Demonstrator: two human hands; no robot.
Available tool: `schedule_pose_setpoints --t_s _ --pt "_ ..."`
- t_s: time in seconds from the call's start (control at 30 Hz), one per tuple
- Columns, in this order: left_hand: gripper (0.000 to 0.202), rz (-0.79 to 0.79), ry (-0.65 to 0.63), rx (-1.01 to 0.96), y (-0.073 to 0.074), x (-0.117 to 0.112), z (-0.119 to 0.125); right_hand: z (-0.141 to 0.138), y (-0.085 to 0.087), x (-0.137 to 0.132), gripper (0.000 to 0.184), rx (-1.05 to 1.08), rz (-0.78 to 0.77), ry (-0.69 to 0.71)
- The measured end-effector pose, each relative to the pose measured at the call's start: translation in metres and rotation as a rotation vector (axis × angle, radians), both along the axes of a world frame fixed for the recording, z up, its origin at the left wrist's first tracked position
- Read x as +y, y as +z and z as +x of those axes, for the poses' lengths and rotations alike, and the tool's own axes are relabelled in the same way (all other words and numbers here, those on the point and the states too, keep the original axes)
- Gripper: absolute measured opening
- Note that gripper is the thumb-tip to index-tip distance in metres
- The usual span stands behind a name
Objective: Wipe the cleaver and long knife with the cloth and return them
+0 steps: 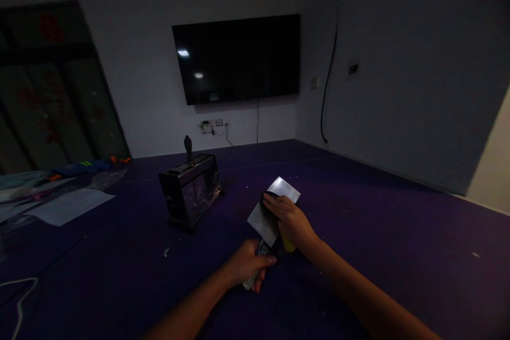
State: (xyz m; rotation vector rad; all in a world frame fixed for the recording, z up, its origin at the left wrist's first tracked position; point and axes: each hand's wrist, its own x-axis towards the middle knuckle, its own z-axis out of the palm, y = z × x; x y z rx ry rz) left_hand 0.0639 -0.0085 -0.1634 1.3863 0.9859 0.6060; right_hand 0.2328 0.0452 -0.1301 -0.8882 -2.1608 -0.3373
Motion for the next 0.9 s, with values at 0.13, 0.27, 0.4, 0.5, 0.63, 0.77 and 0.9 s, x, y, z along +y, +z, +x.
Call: schedule_pose_setpoints --t_s 0.13,0.27,0.4,0.5,0.63,0.77,0.9 --pt "0.031 -0.003 -0.026 0.012 0.000 0.000 -0.001 0.011 -0.001 0.009 0.073 0.109 -0.001 -0.053" --pt "0.031 0.000 0.004 -0.005 -0.001 0.001 0.001 0.004 -0.007 0.004 0.072 0.096 0.017 -0.007" --pt "0.033 0.031 0.031 -0.011 -0.001 0.000 0.003 -0.016 -0.011 -0.012 0.067 -0.046 0.015 0.117" --pt "0.039 0.081 0.034 -0.014 0.001 -0.002 0.004 -0.027 -0.008 -0.024 0.062 -0.141 -0.020 0.172" --pt "0.042 0.100 0.029 -0.018 0.003 -0.003 0.005 -0.030 -0.001 -0.032 0.059 -0.212 -0.056 0.191" --pt "0.040 0.081 0.006 -0.013 0.002 -0.002 0.004 -0.026 0.002 -0.031 0.059 -0.214 -0.039 0.206" --pt "0.036 0.048 0.009 0.007 0.000 0.000 0.002 -0.021 -0.001 -0.024 0.062 -0.155 -0.011 0.156"
